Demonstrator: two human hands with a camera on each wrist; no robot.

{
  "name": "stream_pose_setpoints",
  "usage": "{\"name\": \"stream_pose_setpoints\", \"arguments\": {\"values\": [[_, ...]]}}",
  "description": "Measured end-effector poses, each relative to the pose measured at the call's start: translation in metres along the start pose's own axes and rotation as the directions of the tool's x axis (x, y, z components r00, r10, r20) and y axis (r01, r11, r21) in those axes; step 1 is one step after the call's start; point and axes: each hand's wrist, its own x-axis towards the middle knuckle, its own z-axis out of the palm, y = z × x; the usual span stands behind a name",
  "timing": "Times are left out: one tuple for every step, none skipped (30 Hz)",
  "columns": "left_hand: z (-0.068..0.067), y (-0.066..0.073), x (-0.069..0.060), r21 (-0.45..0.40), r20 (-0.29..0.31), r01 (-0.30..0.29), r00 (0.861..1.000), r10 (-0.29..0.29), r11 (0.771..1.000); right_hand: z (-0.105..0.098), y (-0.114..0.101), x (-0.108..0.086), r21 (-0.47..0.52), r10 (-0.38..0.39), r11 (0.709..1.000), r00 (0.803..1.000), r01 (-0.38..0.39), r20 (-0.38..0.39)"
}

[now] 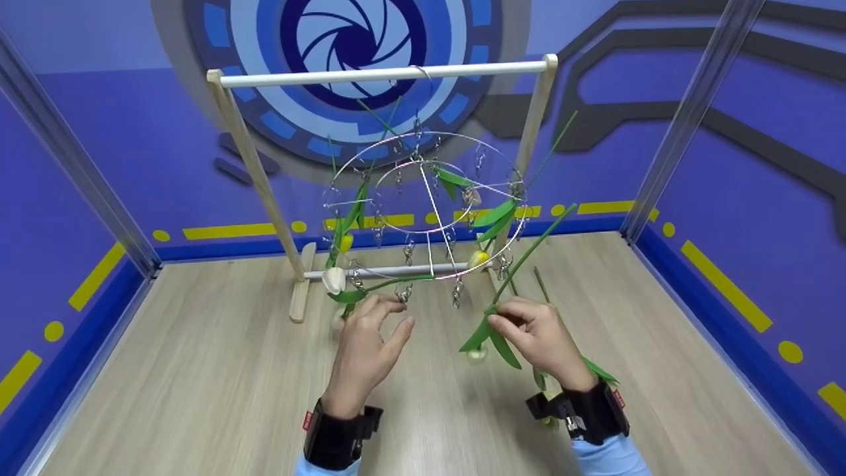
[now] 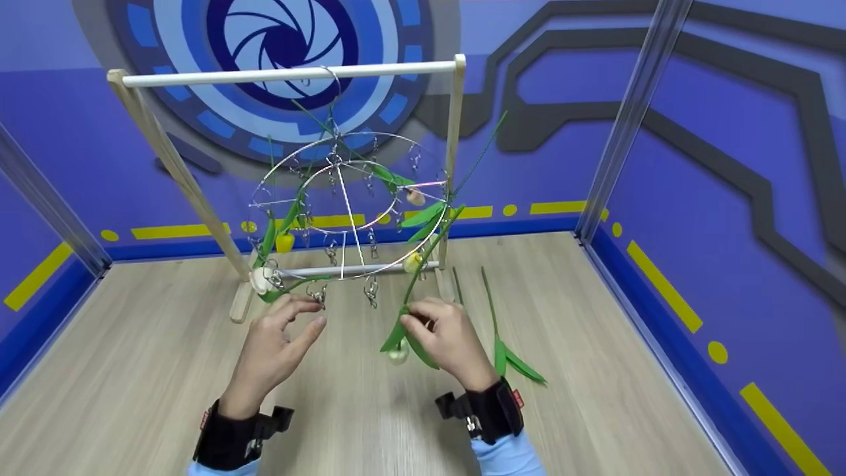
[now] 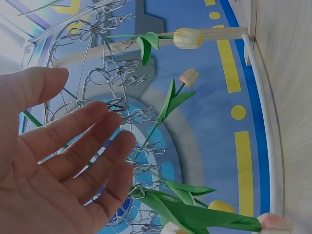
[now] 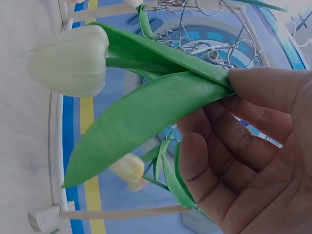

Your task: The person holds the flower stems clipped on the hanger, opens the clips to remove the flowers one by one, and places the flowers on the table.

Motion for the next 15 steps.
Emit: {"name": "stream_pose_setpoints", "arguments": {"values": [[0.0,-0.001,0.0,-0.003,-0.005,0.003,1.0,-0.003,1.0,-0.001,0.0,0.0,-0.003,0.008,1.0,1.0,-0.008,0.001],[0.0,-0.001,0.0,-0.004,-0.008,0.007,1.0,-0.007,1.0,-0.001,0.001,0.0,-0.006,0.013,1.0,1.0,-0.013,0.002],[0.0,-0.002,0.0,-0.005,-0.011,0.01,1.0,-0.01,1.0,-0.002,0.002,-0.001,-0.009,0.017,1.0,1.0,-0.017,0.003],[0.0,-0.003,-0.001,-0.005,-0.011,0.012,1.0,-0.012,1.0,-0.002,0.003,-0.001,-0.011,0.019,1.0,1.0,-0.019,0.002],[0.001,-0.004,-0.001,-0.003,-0.01,0.013,1.0,-0.013,1.0,-0.003,0.004,-0.002,-0.015,0.019,1.0,1.0,-0.019,0.0],[0.001,-0.005,-0.001,-0.001,-0.007,0.014,1.0,-0.014,1.0,-0.003,0.005,-0.002,-0.019,0.018,1.0,1.0,-0.018,-0.004],[0.001,-0.005,-0.001,0.001,-0.003,0.016,1.0,-0.016,1.0,-0.003,0.006,-0.003,-0.024,0.013,1.0,1.0,-0.013,-0.01],[0.002,-0.006,-0.001,0.006,0.002,0.013,1.0,-0.013,1.0,-0.004,0.007,-0.004,-0.028,0.006,1.0,1.0,-0.007,-0.017],[0.002,-0.007,-0.001,0.008,0.008,0.014,1.0,-0.014,1.0,-0.004,0.008,-0.004,-0.031,-0.003,1.0,1.0,0.002,-0.023],[0.003,-0.007,-0.001,0.011,0.014,0.015,1.0,-0.015,1.0,-0.004,0.009,-0.005,-0.03,-0.01,1.0,1.0,0.009,-0.03],[0.003,-0.008,-0.001,0.015,0.019,0.016,1.0,-0.017,1.0,-0.004,0.01,-0.006,-0.029,-0.016,0.999,0.999,0.015,-0.035],[0.004,-0.009,-0.001,0.018,0.025,0.019,1.0,-0.019,1.0,-0.003,0.011,-0.007,-0.025,-0.018,1.0,0.999,0.017,-0.039],[0.004,-0.009,-0.001,0.021,0.031,0.022,0.999,-0.022,1.0,-0.004,0.012,-0.007,-0.021,-0.019,1.0,0.999,0.019,-0.043],[0.005,-0.01,-0.001,0.026,0.037,0.025,0.999,-0.026,0.999,-0.003,0.013,-0.007,-0.019,-0.017,1.0,0.999,0.016,-0.047],[0.005,-0.011,-0.001,0.027,0.043,0.032,0.999,-0.033,0.999,-0.003,0.014,-0.008,-0.016,-0.01,1.0,0.999,0.01,-0.047]]}}
